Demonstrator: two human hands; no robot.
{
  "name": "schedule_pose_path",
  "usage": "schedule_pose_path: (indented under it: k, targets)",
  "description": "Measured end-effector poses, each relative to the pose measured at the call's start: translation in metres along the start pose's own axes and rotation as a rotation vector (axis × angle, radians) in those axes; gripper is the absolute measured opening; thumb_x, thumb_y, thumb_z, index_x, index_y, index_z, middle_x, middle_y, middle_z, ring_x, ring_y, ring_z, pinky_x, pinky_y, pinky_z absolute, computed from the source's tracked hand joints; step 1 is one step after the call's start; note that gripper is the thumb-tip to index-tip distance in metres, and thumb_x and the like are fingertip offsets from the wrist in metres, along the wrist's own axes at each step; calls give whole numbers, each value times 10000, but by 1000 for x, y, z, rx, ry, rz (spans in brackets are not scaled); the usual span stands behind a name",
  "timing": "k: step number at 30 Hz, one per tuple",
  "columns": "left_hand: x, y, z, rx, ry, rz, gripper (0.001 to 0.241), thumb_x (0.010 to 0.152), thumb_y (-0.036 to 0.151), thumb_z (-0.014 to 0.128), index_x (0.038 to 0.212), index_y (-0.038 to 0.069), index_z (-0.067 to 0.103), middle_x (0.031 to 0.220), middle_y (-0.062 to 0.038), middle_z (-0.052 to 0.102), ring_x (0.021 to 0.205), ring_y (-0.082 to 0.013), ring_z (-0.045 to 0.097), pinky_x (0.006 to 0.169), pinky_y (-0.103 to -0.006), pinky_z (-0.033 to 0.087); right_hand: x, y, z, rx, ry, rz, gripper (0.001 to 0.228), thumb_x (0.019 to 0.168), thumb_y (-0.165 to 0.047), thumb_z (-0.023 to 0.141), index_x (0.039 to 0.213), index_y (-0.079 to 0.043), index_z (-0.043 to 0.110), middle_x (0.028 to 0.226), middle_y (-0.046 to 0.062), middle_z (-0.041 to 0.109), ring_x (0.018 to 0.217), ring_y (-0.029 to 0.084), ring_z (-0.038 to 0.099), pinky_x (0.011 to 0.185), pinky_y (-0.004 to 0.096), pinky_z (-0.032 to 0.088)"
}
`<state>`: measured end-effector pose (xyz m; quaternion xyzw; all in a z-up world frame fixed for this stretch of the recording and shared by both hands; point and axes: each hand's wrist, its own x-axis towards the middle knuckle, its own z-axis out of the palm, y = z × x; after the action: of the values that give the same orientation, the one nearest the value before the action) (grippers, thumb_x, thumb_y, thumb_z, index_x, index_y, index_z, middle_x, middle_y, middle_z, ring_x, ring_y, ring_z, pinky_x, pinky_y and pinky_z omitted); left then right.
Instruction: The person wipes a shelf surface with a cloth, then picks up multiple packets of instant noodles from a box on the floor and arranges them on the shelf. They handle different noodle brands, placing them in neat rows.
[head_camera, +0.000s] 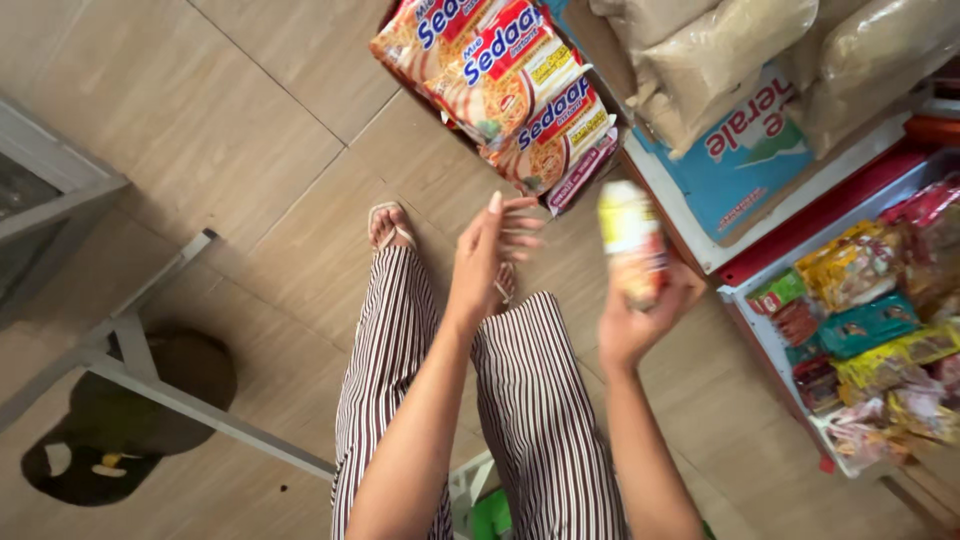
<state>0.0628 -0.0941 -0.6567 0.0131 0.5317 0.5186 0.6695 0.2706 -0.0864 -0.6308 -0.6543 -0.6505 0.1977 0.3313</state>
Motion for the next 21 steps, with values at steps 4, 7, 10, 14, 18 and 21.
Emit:
schedule_pose_path:
  k: [4,7,10,14,18,21]
  targets:
    - [-5,-3,-29,-348,-255,-192,896,1009,732,243,1387,-12,569,1094,-78,726,882,-153,691,772,-272,554,11,-50,12,-186,-112,-380,456,909,-195,863,1315,-206,656,1110,39,479,1109,241,436,980,437,329]
    - [-14,11,-61,-586,-444,-87,869,1080,707,328,1415,-54,581,1147,-117,735,888,-141,685,733,-244,538,14,-72,18,-403,-159,-674,402,857,-167,836,1211,-324,729,1103,-29,507,1098,188,453,949,438,299]
    - [-24,27,-77,-368,-335,46,592,1038,427,586,1400,-39,545,1250,-116,693,1052,-157,677,903,-290,549,16,-93,25,-427,-213,-866,349,857,-226,850,1172,-338,747,1124,-41,513,1086,198,438,922,448,274]
    - [-42,52,-88,-248,-90,36,487,958,114,730,1374,-77,562,1288,-142,688,1134,-199,672,1001,-345,544,26,-125,35,-438,-353,-1000,426,875,-261,848,1255,-366,688,1178,-42,492,1103,190,446,925,448,298]
    - [-67,77,-99,-232,194,221,519,941,109,726,1393,-46,524,1355,-111,651,1233,-181,639,1080,-323,494,59,-133,55,-276,-468,-726,602,880,-66,832,1387,-223,549,1380,90,486,1304,294,477,1068,478,385]
    - [-84,97,-112,-327,346,232,527,933,104,718,1403,-23,518,1340,-102,656,1213,-180,640,1052,-331,496,84,-116,79,145,-434,-49,614,915,-146,852,1394,-84,473,1332,124,502,1245,264,521,1065,416,472]
